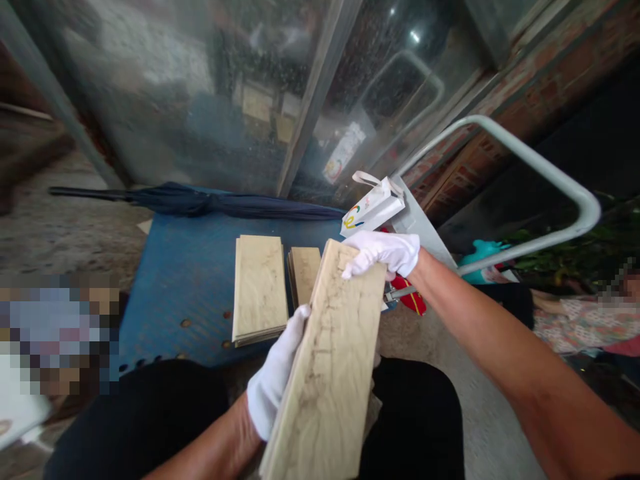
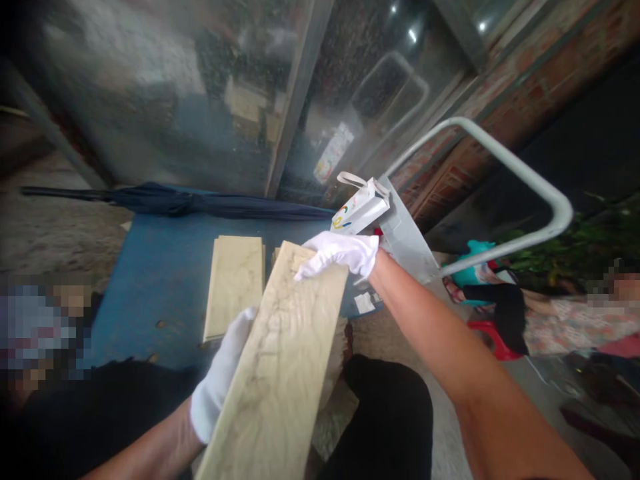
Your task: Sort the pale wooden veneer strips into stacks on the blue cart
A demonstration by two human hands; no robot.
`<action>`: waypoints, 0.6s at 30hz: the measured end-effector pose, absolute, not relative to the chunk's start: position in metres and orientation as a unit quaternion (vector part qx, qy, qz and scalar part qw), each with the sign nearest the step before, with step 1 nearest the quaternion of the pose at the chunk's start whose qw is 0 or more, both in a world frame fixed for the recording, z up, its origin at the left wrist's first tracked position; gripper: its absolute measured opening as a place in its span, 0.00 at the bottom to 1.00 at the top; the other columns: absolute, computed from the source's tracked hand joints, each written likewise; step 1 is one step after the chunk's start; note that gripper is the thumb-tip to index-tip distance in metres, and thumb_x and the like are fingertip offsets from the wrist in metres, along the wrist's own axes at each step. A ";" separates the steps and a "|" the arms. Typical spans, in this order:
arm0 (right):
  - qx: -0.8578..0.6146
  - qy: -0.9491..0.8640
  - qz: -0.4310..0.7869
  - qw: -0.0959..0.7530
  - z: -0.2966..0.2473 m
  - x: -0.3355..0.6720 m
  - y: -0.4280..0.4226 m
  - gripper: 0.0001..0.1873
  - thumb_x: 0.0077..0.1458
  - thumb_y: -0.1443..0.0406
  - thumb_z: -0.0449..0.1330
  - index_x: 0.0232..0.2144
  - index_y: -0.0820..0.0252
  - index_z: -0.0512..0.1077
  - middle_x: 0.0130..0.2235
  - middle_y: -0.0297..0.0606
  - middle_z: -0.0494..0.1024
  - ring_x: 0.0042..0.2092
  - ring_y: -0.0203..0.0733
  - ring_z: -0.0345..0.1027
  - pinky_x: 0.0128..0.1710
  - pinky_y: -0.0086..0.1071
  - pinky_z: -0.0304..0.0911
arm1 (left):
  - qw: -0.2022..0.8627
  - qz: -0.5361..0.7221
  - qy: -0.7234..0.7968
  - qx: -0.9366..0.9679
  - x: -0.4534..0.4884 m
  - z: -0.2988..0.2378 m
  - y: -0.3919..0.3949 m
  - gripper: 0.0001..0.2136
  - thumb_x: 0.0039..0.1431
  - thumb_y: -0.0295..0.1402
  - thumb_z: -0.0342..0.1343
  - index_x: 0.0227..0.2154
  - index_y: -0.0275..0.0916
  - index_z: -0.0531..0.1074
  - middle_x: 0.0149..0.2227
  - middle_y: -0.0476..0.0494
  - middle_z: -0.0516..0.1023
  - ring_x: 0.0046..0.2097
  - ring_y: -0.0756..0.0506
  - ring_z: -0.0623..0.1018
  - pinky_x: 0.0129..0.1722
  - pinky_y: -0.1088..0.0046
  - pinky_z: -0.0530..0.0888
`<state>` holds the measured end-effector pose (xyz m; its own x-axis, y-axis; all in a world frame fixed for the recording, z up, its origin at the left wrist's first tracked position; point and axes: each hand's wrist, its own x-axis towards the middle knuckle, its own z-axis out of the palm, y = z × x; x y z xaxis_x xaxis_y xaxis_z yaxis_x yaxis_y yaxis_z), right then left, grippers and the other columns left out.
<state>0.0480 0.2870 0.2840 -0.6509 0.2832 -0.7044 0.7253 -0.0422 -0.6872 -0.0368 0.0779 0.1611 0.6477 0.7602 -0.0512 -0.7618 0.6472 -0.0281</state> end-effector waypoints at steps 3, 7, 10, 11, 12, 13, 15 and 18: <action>0.368 0.676 -0.606 0.201 0.274 0.033 0.295 0.21 0.31 0.55 0.76 0.24 0.64 0.77 0.22 0.32 0.76 0.25 0.35 0.70 0.27 0.25 0.68 | 0.912 0.410 -0.035 -0.003 -0.044 0.160 0.085 0.42 0.47 0.66 0.53 0.50 0.30 0.75 0.44 0.33 0.82 0.44 0.37 0.80 0.46 0.65 0.74; 0.368 0.699 -0.607 0.088 0.262 0.022 0.305 0.24 0.37 0.50 0.74 0.28 0.65 0.78 0.27 0.34 0.79 0.29 0.35 0.71 0.30 0.26 0.68 | 0.896 0.440 -0.057 -0.001 -0.056 0.164 0.096 0.41 0.53 0.63 0.50 0.55 0.30 0.72 0.49 0.35 0.80 0.46 0.40 0.79 0.48 0.65 0.73; 0.399 0.676 -0.613 -0.094 0.258 0.016 0.312 0.29 0.40 0.46 0.71 0.36 0.63 0.77 0.33 0.37 0.80 0.33 0.36 0.73 0.35 0.28 0.69 | 0.889 0.457 -0.018 -0.016 -0.063 0.162 0.101 0.40 0.53 0.62 0.51 0.52 0.27 0.74 0.47 0.33 0.81 0.44 0.40 0.79 0.47 0.66 0.74; 0.416 0.662 -0.607 -0.146 0.258 0.015 0.312 0.30 0.42 0.45 0.70 0.38 0.62 0.76 0.34 0.37 0.80 0.34 0.37 0.74 0.36 0.29 0.70 | 0.885 0.465 -0.001 -0.019 -0.065 0.161 0.103 0.39 0.54 0.61 0.52 0.52 0.27 0.74 0.46 0.32 0.81 0.44 0.40 0.80 0.47 0.66 0.74; 0.432 0.652 -0.594 -0.190 0.258 0.016 0.311 0.30 0.45 0.43 0.68 0.40 0.60 0.75 0.35 0.38 0.80 0.35 0.38 0.74 0.38 0.30 0.71 | 0.881 0.472 0.012 -0.020 -0.067 0.160 0.104 0.38 0.55 0.60 0.51 0.52 0.27 0.74 0.45 0.32 0.81 0.44 0.39 0.80 0.46 0.66 0.74; 0.446 0.647 -0.577 -0.223 0.259 0.018 0.307 0.30 0.47 0.42 0.66 0.42 0.59 0.74 0.36 0.38 0.80 0.37 0.39 0.75 0.40 0.32 0.71 | 0.876 0.481 0.019 -0.022 -0.069 0.160 0.106 0.38 0.56 0.60 0.50 0.52 0.27 0.73 0.44 0.31 0.82 0.45 0.39 0.80 0.46 0.66 0.74; 0.471 0.650 -0.541 -0.251 0.260 0.025 0.291 0.31 0.49 0.41 0.63 0.45 0.56 0.73 0.42 0.40 0.80 0.45 0.43 0.75 0.44 0.35 0.71 | 0.861 0.507 0.019 -0.035 -0.073 0.161 0.109 0.38 0.57 0.60 0.49 0.54 0.27 0.71 0.43 0.31 0.82 0.46 0.36 0.80 0.47 0.63 0.74; 0.520 0.668 -0.475 -0.240 0.254 0.043 0.248 0.38 0.46 0.41 0.65 0.53 0.56 0.70 0.53 0.46 0.75 0.56 0.49 0.69 0.53 0.42 0.68 | 0.840 0.537 0.007 -0.073 -0.078 0.164 0.115 0.39 0.57 0.61 0.47 0.57 0.29 0.67 0.45 0.30 0.81 0.50 0.33 0.79 0.52 0.55 0.73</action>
